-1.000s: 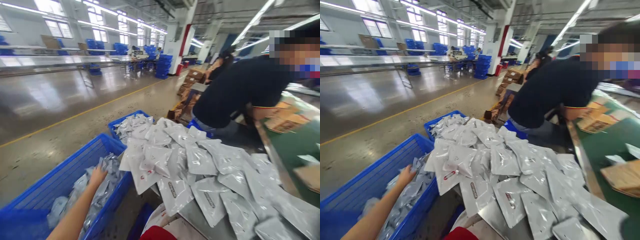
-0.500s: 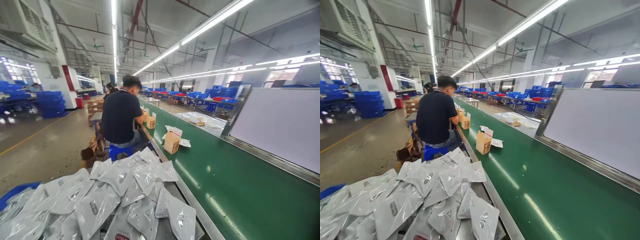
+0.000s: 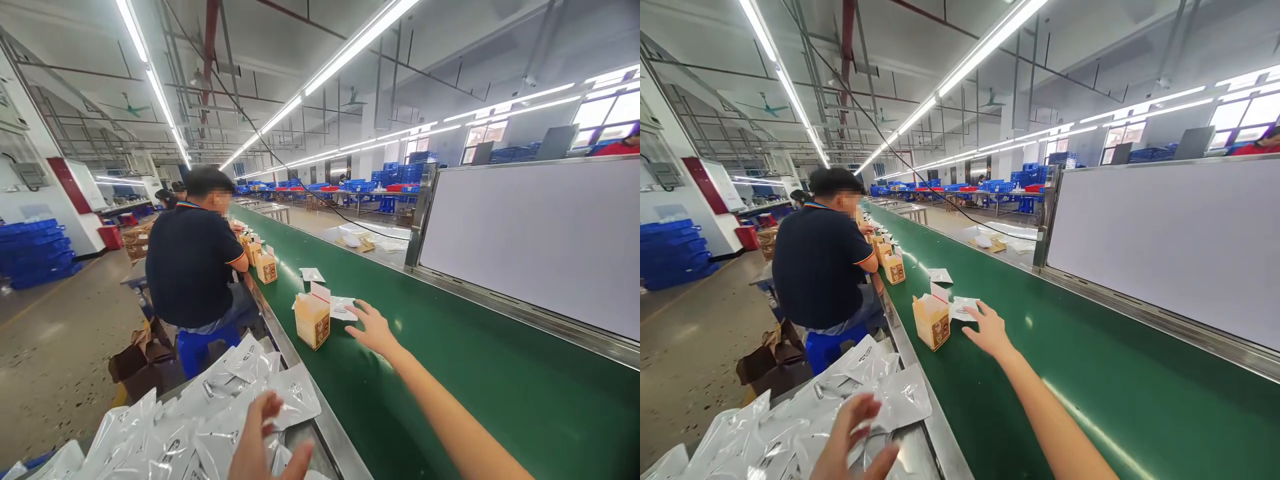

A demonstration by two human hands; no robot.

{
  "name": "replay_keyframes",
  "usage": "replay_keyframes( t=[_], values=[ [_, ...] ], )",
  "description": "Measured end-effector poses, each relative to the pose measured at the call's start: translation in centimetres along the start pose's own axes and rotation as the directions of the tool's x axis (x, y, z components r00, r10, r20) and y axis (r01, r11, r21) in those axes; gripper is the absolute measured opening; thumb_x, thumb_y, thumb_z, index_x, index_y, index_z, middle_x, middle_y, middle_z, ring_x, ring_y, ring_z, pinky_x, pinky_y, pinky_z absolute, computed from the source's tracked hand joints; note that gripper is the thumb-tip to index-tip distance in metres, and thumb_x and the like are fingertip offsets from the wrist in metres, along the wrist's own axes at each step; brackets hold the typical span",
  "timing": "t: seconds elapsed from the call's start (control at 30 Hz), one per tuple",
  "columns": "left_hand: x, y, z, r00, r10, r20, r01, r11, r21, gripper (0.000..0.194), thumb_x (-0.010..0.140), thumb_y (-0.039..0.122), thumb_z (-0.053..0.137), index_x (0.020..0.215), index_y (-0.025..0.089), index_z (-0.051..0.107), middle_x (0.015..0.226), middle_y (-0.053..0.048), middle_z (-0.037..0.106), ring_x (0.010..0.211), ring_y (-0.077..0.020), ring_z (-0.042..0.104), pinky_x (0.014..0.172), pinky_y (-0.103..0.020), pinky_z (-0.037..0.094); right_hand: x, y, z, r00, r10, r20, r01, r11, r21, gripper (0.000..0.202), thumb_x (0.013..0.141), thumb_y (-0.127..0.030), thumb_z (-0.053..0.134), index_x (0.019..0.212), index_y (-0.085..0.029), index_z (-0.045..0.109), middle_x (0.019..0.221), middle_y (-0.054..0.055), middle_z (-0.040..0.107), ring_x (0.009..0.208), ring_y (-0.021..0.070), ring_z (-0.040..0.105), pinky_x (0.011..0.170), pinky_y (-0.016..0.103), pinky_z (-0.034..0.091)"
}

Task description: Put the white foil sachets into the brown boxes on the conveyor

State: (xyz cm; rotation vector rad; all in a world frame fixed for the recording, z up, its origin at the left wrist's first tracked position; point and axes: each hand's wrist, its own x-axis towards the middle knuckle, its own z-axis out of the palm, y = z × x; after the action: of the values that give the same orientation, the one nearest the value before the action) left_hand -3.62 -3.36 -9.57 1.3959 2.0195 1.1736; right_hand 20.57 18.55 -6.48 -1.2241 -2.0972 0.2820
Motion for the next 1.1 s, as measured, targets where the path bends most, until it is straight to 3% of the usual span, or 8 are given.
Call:
replay_keyframes(
  t=[0.2,0.37,0.47,0.6,0.73,0.83,0.97,1.1],
  values=[
    [10.8,7.2,8.5,0.973,0.050,-0.226,-0.080,0.989,-0.125,0.114,0.050,0.030,0.081,0.143,0.021,0.014,0.150,-0.017,0.025,0.140,-0.0341,0.023,0.113,-0.051,0.024,4.4,3.4,4.3,0.998,-0.062,0.010,0.061,0.998,0.027,0.036,0.088,-0.036,0.061,0.117,-0.017,0.056,0.126,0.009,0.050,0.116,0.0280,0.049,0.094,0.051,0.044],
    [13.7,6.9,11.7,0.996,-0.050,-0.078,0.034,0.980,-0.194,0.105,0.050,0.019,0.079,0.138,0.020,0.020,0.131,-0.016,0.049,0.123,-0.0320,0.049,0.103,-0.048,0.040,4.5,5.0,4.6,0.999,-0.037,-0.024,0.041,0.984,0.171,0.021,0.090,-0.036,0.058,0.098,-0.017,0.062,0.101,0.005,0.061,0.090,0.0178,0.059,0.081,0.037,0.051],
    [12.8,7.2,12.2,0.999,-0.016,-0.028,0.009,0.978,-0.209,0.077,0.055,0.015,0.072,0.124,0.021,0.038,0.117,-0.010,0.058,0.114,-0.0285,0.056,0.097,-0.043,0.045,2.9,5.5,2.5,0.992,0.066,-0.104,-0.034,0.957,0.289,0.029,0.094,-0.039,0.049,0.106,-0.015,0.058,0.092,0.003,0.060,0.080,0.0154,0.060,0.073,0.032,0.052],
    [10.1,8.2,11.7,0.997,0.074,-0.004,-0.073,0.979,-0.192,0.066,0.059,0.014,0.068,0.118,0.024,0.042,0.120,-0.007,0.055,0.116,-0.0276,0.053,0.098,-0.043,0.043,-1.4,4.5,-4.2,0.959,0.186,-0.213,-0.059,0.868,0.494,0.039,0.096,-0.046,0.038,0.121,-0.016,0.045,0.100,0.007,0.059,0.081,0.0177,0.063,0.068,0.030,0.053],
    [6.6,8.9,11.2,0.981,0.193,0.026,-0.185,0.967,-0.177,0.066,0.058,0.010,0.064,0.118,0.027,0.043,0.120,-0.008,0.055,0.115,-0.0296,0.052,0.098,-0.046,0.044,-7.3,-0.4,-10.7,0.966,0.142,-0.217,0.027,0.778,0.628,0.046,0.083,-0.060,0.053,0.116,-0.028,0.051,0.113,0.007,0.059,0.095,0.0240,0.062,0.072,0.032,0.054],
    [4.3,9.2,10.8,0.971,0.234,0.049,-0.220,0.953,-0.207,0.066,0.058,0.015,0.066,0.119,0.024,0.043,0.120,-0.010,0.055,0.115,-0.0302,0.052,0.097,-0.045,0.046,-10.2,-4.4,-12.7,0.995,0.011,-0.104,0.060,0.752,0.656,0.030,0.081,-0.049,0.062,0.104,-0.030,0.060,0.106,0.005,0.061,0.092,0.0208,0.062,0.073,0.030,0.054],
    [2.2,9.4,10.4,0.927,0.366,-0.078,-0.374,0.915,-0.150,0.067,0.062,0.016,0.067,0.123,0.025,0.040,0.126,-0.010,0.052,0.120,-0.0297,0.050,0.099,-0.048,0.044,-11.9,-6.7,-12.8,1.000,-0.001,-0.005,0.002,0.921,0.389,0.028,0.081,-0.025,0.062,0.109,-0.026,0.056,0.104,0.004,0.062,0.090,0.0163,0.061,0.076,0.026,0.051],
    [0.8,9.9,10.7,0.785,0.602,-0.149,-0.613,0.789,-0.040,0.063,0.072,0.011,0.059,0.129,0.025,0.036,0.127,-0.012,0.051,0.123,-0.0276,0.048,0.102,-0.048,0.043,-12.9,-7.8,-11.7,0.995,-0.095,-0.013,0.094,0.995,-0.012,0.024,0.083,-0.013,0.047,0.102,-0.023,0.059,0.102,0.006,0.060,0.086,0.0172,0.057,0.069,0.027,0.049]
  ],
)
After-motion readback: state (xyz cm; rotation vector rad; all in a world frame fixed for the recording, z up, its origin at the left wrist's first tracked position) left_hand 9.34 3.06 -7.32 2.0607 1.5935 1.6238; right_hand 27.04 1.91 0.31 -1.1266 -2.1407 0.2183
